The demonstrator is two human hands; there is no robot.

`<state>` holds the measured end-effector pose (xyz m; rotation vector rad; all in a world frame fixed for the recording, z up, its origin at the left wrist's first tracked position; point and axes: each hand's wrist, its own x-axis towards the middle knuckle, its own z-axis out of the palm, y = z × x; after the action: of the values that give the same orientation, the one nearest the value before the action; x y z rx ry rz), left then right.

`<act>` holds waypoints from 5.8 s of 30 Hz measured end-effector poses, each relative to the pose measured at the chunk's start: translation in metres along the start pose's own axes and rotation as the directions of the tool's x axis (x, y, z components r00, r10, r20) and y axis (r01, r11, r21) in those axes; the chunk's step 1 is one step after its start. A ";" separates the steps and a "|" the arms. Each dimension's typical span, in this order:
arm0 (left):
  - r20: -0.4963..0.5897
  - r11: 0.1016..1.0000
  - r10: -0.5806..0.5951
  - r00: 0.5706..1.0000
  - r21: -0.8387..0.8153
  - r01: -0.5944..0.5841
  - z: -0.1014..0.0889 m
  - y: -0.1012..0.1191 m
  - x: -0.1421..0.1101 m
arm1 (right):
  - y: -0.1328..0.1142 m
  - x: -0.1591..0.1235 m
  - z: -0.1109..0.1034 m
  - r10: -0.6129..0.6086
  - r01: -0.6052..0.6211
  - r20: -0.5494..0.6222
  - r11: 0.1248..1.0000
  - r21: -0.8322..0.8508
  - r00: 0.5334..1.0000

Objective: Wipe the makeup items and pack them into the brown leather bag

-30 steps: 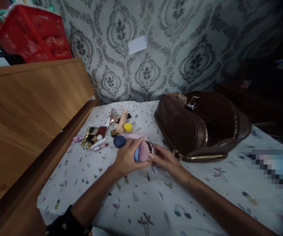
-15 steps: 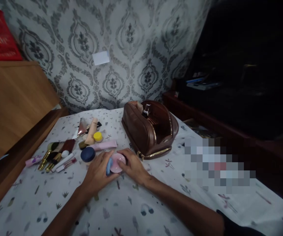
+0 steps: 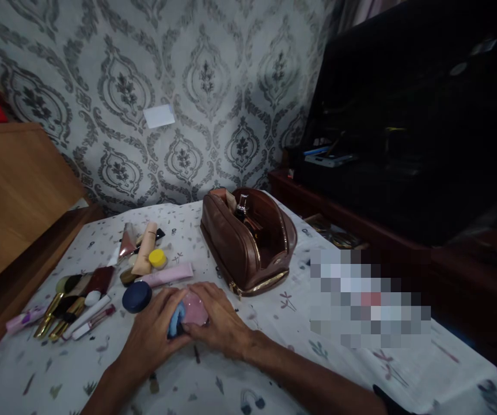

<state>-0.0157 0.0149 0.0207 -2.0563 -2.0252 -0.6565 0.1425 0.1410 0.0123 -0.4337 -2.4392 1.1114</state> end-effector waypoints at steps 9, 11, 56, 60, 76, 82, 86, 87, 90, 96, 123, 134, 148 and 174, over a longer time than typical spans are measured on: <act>-0.120 0.988 0.156 0.980 0.024 -0.154 -0.011 0.004 0.005 | 0.003 0.000 0.005 -0.019 0.022 0.039 0.997 -0.068 0.999; -0.155 0.990 0.141 0.978 0.020 -0.139 -0.015 0.007 0.008 | 0.004 0.001 0.006 -0.035 0.038 0.032 0.995 -0.094 0.999; -0.221 0.352 -0.843 0.491 0.464 0.813 -0.066 -0.081 -0.012 | 0.037 0.009 0.019 -0.366 0.219 -0.238 0.850 -0.480 0.900; -0.229 0.360 -0.836 0.499 0.457 0.813 -0.068 -0.079 -0.013 | 0.036 0.009 0.020 -0.388 0.238 -0.253 0.850 -0.471 0.886; -0.272 0.400 -0.808 0.523 0.398 0.825 -0.089 -0.084 -0.007 | 0.031 0.007 0.017 -0.314 0.213 -0.233 0.902 -0.375 0.920; -0.208 0.563 -0.727 0.655 0.367 0.741 -0.140 -0.069 -0.010 | 0.027 0.008 0.015 -0.332 0.222 -0.264 0.902 -0.371 0.906; 0.007 0.841 -0.536 0.844 0.090 0.534 -0.178 -0.043 -0.012 | 0.012 0.006 0.006 -0.373 0.315 -0.299 0.922 -0.224 0.879; 0.088 0.879 -0.471 0.878 -0.039 0.475 -0.184 -0.034 -0.010 | 0.006 0.005 0.004 -0.372 0.343 -0.298 0.928 -0.146 0.879; 0.323 0.862 -0.279 0.904 -0.330 0.384 -0.181 -0.008 0.004 | -0.011 0.001 0.002 -0.268 0.313 -0.201 0.918 0.245 0.942; 0.482 0.717 0.097 0.871 -0.640 0.274 -0.129 0.020 0.043 | -0.033 -0.007 0.007 -0.067 -0.464 0.497 0.269 0.844 0.865; -0.262 0.971 0.147 0.954 -0.146 -0.190 -0.028 0.067 0.021 | -0.024 0.011 -0.008 0.367 -0.188 0.184 -0.025 0.982 0.912; -0.403 0.900 -0.255 0.879 -0.430 0.065 -0.034 0.053 0.027 | -0.032 0.009 -0.016 0.340 -0.290 0.273 -0.001 0.957 0.900; -0.239 0.802 0.072 0.968 -0.563 -0.199 -0.027 0.067 0.016 | -0.021 0.016 -0.030 0.352 -0.254 0.330 -0.245 0.936 0.876; 0.275 -0.147 -0.574 0.771 -0.961 0.234 -0.004 0.052 0.026 | -0.021 0.014 -0.023 0.263 -0.188 0.217 -0.132 0.973 0.940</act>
<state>0.0345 0.0337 0.0440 -1.1489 -2.1342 -3.1480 0.1396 0.1491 0.0453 -0.3011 -0.7040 2.6132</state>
